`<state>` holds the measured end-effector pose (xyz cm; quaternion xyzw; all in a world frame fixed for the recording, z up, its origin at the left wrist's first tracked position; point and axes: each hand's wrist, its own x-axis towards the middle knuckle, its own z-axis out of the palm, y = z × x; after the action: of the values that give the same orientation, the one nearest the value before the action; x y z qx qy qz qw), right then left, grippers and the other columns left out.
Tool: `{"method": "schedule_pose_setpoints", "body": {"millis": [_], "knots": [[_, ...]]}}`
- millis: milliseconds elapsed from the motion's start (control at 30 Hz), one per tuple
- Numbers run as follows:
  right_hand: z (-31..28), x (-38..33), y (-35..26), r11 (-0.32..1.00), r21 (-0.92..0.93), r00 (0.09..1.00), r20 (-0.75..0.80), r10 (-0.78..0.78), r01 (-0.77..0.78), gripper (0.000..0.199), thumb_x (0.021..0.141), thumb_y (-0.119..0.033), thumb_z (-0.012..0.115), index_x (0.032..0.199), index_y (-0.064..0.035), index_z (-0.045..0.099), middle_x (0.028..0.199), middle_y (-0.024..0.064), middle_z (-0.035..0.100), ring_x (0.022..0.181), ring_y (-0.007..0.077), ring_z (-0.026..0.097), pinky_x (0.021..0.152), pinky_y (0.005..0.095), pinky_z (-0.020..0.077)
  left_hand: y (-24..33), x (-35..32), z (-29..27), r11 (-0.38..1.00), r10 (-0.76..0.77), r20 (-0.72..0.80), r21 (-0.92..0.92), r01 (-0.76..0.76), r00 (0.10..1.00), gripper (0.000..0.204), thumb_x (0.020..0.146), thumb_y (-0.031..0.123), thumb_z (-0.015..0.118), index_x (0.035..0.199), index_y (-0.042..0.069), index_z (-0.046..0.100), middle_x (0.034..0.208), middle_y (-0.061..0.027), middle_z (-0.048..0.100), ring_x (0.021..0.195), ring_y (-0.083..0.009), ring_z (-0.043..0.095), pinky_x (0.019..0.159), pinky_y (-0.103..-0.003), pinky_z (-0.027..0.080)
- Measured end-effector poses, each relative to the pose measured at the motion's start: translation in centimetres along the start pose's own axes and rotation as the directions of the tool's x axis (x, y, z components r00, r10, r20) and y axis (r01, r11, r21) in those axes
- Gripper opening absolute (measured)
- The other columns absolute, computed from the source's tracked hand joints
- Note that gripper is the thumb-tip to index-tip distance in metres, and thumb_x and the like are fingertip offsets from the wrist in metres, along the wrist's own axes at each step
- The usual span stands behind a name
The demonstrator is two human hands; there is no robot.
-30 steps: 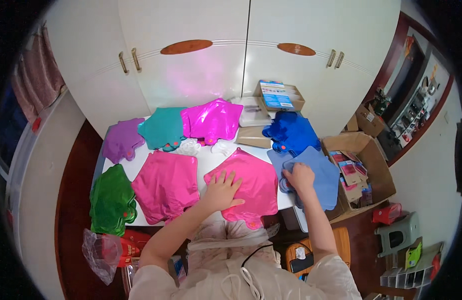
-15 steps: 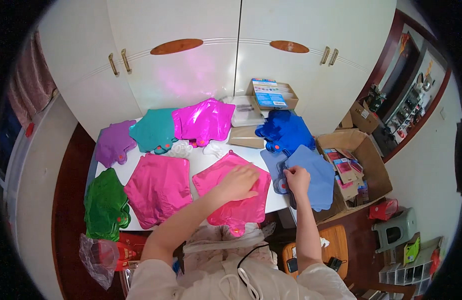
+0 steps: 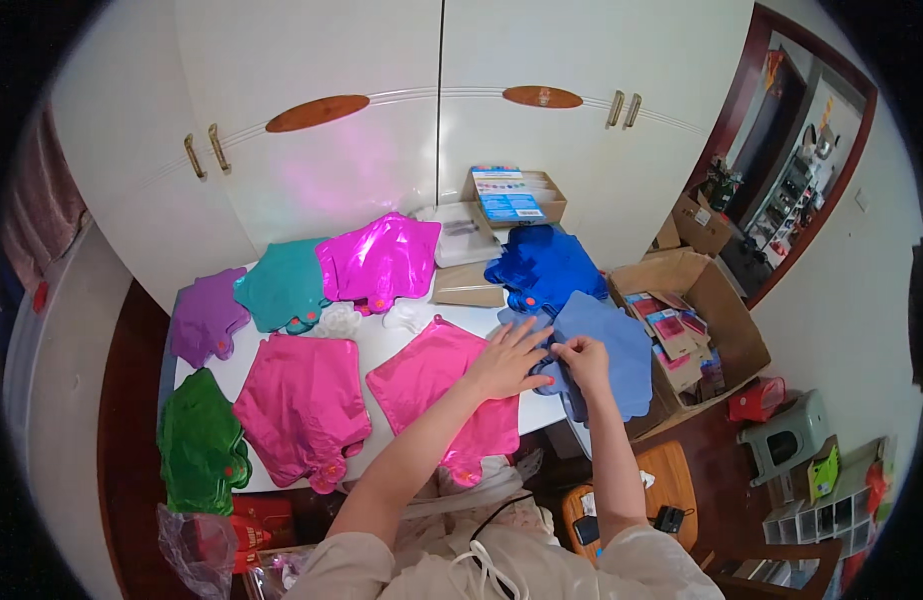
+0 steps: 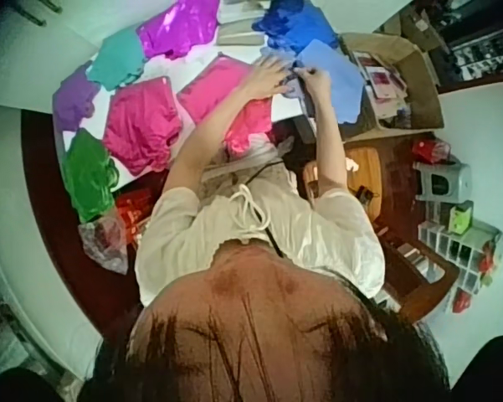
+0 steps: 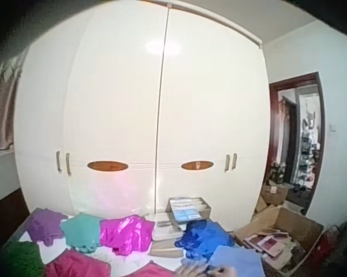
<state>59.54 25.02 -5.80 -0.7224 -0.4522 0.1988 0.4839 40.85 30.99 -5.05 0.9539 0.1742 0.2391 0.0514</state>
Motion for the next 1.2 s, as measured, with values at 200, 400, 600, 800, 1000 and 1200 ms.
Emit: {"method": "schedule_pose_setpoints", "body": {"millis": [200, 400, 600, 800, 1000, 1200], "knots": [[-4.8, 0.9, 2.4, 0.876, 0.456, 0.977, -0.06, 0.204, -0.155, 0.017, 0.079, -0.014, 0.072, 0.074, -0.0137, 0.055, 0.066, -0.0047, 0.05, 0.057, 0.0063, 0.045, 0.052, 0.0235, 0.0354, -0.3, -0.2, 0.8, 0.997, -0.006, 0.11, -0.073, 0.015, 0.994, 0.057, 0.09, 0.05, 0.047, 0.124, 0.005, 0.054, 0.139, -0.0073, 0.045, 0.136, -0.0248, 0.03, 0.11, -0.048, 0.023], [-19.1, 4.8, 5.2, 0.923, 0.37, 0.925, -0.306, 0.225, -0.102, 0.011, 0.083, -0.018, 0.067, 0.078, -0.0117, 0.059, 0.07, -0.0021, 0.056, 0.065, 0.0083, 0.052, 0.059, 0.0251, 0.0418, -0.7, -0.6, 1.4, 0.993, -0.027, 0.097, -0.114, 0.038, 0.995, 0.062, 0.091, 0.055, 0.043, 0.124, 0.003, 0.052, 0.137, -0.0094, 0.047, 0.132, -0.0231, 0.037, 0.108, -0.047, 0.026], [-32.0, 11.0, 5.6, 0.95, -0.177, 0.612, -0.731, -0.302, 0.256, 0.021, 0.085, -0.017, 0.067, 0.092, -0.0009, 0.055, 0.081, 0.0052, 0.061, 0.073, 0.0148, 0.057, 0.067, 0.0285, 0.0456, -0.2, 0.1, 1.5, 0.991, -0.004, 0.075, -0.132, 0.014, 0.997, 0.062, 0.09, 0.055, 0.043, 0.124, 0.003, 0.052, 0.136, -0.0102, 0.047, 0.131, -0.0234, 0.039, 0.108, -0.046, 0.027], [-20.4, 12.3, -9.6, 0.801, -0.544, 0.516, -0.626, -0.585, 0.25, 0.022, 0.091, -0.017, 0.056, 0.109, -0.0083, 0.048, 0.09, 0.0162, 0.064, 0.084, 0.0337, 0.064, 0.074, 0.0367, 0.0481, -0.6, -0.5, 1.4, 0.993, -0.036, 0.093, -0.105, 0.045, 0.995, 0.06, 0.09, 0.053, 0.045, 0.123, 0.003, 0.052, 0.135, -0.0109, 0.047, 0.131, -0.0236, 0.039, 0.108, -0.047, 0.027], [-24.5, 16.7, -14.0, 0.763, -0.642, 0.584, -0.59, -0.557, 0.08, 0.017, 0.09, -0.01, 0.047, 0.105, -0.0086, 0.055, 0.092, 0.0178, 0.064, 0.084, 0.0373, 0.062, 0.073, 0.0446, 0.047, 0.1, -0.3, 0.8, 0.993, -0.027, 0.129, -0.111, 0.042, 0.991, 0.059, 0.09, 0.051, 0.046, 0.123, 0.003, 0.052, 0.137, -0.0109, 0.045, 0.132, -0.0227, 0.037, 0.109, -0.047, 0.025], [-15.5, 17.4, -14.5, 0.454, -0.755, 0.572, -0.129, -0.81, 0.473, 0.02, 0.082, -0.002, 0.048, 0.095, -0.0062, 0.062, 0.096, 0.0146, 0.062, 0.09, 0.034, 0.061, 0.078, 0.0422, 0.0482, -0.6, -0.7, 1.2, 0.993, -0.045, 0.115, -0.103, 0.057, 0.992, 0.062, 0.089, 0.054, 0.046, 0.124, 0.004, 0.052, 0.137, -0.0109, 0.045, 0.132, -0.0235, 0.037, 0.107, -0.05, 0.027]]}}
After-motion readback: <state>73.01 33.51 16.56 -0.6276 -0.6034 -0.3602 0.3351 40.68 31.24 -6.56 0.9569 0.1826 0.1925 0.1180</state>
